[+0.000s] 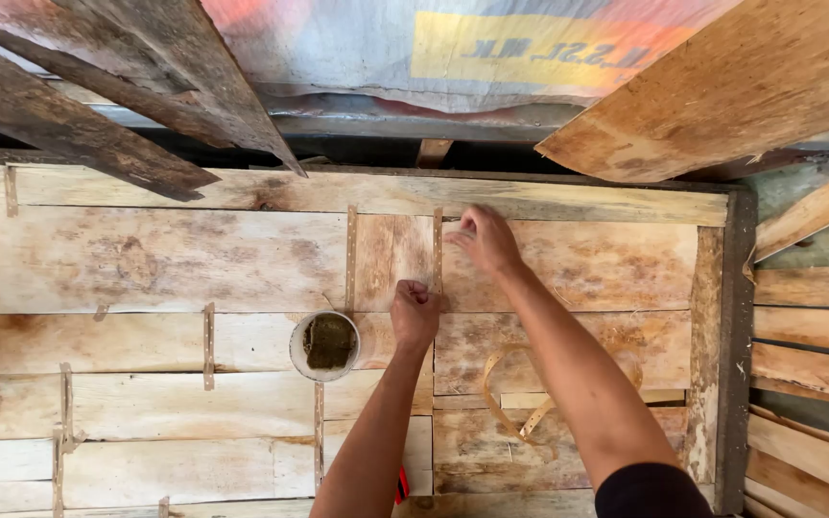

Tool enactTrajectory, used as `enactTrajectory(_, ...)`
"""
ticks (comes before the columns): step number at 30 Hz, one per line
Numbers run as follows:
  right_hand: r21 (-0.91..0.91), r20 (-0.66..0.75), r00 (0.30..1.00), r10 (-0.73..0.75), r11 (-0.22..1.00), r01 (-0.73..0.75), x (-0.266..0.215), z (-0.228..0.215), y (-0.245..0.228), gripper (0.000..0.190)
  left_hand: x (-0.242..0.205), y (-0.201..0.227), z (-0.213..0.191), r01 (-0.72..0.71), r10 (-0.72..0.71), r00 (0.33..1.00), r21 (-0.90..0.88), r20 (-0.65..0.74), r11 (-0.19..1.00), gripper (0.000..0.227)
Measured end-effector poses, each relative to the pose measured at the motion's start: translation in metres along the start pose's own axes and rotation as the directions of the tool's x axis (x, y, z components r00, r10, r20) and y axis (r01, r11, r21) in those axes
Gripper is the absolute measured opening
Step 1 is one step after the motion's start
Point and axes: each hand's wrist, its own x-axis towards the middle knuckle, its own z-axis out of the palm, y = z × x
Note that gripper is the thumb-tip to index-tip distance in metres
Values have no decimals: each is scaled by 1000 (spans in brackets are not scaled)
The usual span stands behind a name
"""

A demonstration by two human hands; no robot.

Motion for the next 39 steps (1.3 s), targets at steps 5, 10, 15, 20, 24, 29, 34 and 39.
enactTrajectory(5, 0, 142, 946, 290, 956, -293, -33, 18, -13, 39, -2, 2, -1, -36, 37, 999, 40, -20, 999, 24)
enactTrajectory(10, -30, 93, 950, 297, 955, -296, -37, 19, -28, 45, -5, 4, -1, 20, -20, 1000, 31, 3, 999, 24)
enactTrajectory(15, -38, 39, 995, 92, 995, -90, -43, 23, -15, 46, -11, 10, -1, -17, 18, 1000, 28, -19, 999, 24)
enactTrajectory(20, -108, 40, 999, -12, 994, 17, -49, 15, -22, 56, -12, 1, 2, -78, 77, 996, -21, -50, 997, 23)
enactTrajectory(24, -148, 88, 996, -20, 988, 33, -52, 18, -16, 56, -24, 10, -5, -82, 84, 996, -71, 16, 994, 18)
enactTrajectory(29, -136, 70, 996, -56, 989, 65, -57, 16, -20, 59, -57, 30, -32, -233, 215, 972, 423, 92, 875, 23)
enactTrajectory(34, -159, 54, 995, -80, 983, 88, -63, 16, -27, 68, -59, -7, -38, -427, 439, 888, 591, 133, 684, 50)
enactTrajectory(39, -242, 146, 989, -34, 968, 69, -70, 21, -30, 82, -57, -23, -38, -452, 454, 875, 615, 166, 646, 43)
